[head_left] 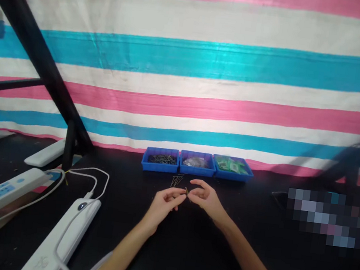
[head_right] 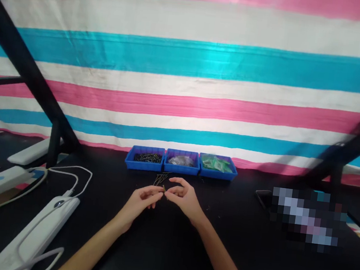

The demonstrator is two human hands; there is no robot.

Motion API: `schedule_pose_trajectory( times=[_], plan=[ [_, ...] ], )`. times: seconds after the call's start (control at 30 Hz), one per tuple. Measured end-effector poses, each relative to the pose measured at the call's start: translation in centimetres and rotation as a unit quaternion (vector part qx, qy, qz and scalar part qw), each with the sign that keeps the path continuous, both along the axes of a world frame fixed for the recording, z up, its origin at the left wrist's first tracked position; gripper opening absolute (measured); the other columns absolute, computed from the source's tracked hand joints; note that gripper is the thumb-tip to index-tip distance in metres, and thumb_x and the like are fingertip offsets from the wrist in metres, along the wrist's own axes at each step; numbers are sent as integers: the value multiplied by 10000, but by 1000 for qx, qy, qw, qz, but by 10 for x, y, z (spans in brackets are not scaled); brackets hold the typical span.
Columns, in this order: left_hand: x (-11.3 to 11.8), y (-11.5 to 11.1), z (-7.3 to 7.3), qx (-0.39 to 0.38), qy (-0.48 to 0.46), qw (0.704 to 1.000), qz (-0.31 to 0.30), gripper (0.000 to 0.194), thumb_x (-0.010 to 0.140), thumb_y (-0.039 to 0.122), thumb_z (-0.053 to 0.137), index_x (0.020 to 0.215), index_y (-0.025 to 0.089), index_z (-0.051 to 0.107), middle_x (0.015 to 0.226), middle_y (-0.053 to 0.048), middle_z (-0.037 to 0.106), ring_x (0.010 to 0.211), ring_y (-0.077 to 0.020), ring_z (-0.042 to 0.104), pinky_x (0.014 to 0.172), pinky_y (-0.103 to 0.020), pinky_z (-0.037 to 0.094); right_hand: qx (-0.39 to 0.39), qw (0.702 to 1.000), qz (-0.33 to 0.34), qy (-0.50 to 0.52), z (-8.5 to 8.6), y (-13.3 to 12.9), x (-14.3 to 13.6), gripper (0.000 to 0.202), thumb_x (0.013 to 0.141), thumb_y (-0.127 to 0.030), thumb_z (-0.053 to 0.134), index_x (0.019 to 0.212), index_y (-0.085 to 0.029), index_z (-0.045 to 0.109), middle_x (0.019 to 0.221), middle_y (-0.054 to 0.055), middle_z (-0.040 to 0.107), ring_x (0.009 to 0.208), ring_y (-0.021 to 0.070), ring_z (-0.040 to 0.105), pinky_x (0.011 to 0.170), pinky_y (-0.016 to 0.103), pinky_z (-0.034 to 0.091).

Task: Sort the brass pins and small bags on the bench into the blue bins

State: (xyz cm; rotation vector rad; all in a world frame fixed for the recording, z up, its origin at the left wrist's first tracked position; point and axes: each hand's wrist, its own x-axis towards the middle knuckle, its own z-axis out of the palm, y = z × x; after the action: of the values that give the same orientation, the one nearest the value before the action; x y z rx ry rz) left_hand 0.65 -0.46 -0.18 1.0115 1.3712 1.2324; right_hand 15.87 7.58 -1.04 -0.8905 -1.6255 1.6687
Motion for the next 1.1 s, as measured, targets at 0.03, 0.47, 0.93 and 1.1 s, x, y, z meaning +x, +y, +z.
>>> schedule_pose_trajectory(
  times=[0.03,0.47,0.93,1.1],
  plan=[
    [1,0,1,-7,-3,1000,12,352,677,411,669,916,152,672,675,-4,579,570,-76,461,534,-206,335,-35,999,2,9,1,-3,0,495,620,-344,711,1057,-204,525,687,-17,622,550,81,500,467,188,315],
    [8,-3,3,-35,-85,996,12,260,668,348,702,868,182,717,622,11,547,566,-61,421,558,-210,316,-176,982,18,65,10,-18,1,457,641,-292,723,1044,-208,525,664,-43,556,475,18,320,430,180,142],
    [8,-3,5,7,-122,992,-14,170,656,307,706,716,148,696,661,8,550,565,-58,395,549,-211,302,-151,985,23,78,-4,-24,-2,388,652,-324,707,987,-200,556,638,-36,570,438,17,260,425,203,105],
    [6,0,2,21,-123,989,77,224,588,316,748,742,159,702,644,4,584,541,-60,400,541,-209,317,-107,993,12,39,6,-24,-1,339,688,-374,661,948,-158,643,690,23,631,432,22,275,421,213,151]
  ],
)
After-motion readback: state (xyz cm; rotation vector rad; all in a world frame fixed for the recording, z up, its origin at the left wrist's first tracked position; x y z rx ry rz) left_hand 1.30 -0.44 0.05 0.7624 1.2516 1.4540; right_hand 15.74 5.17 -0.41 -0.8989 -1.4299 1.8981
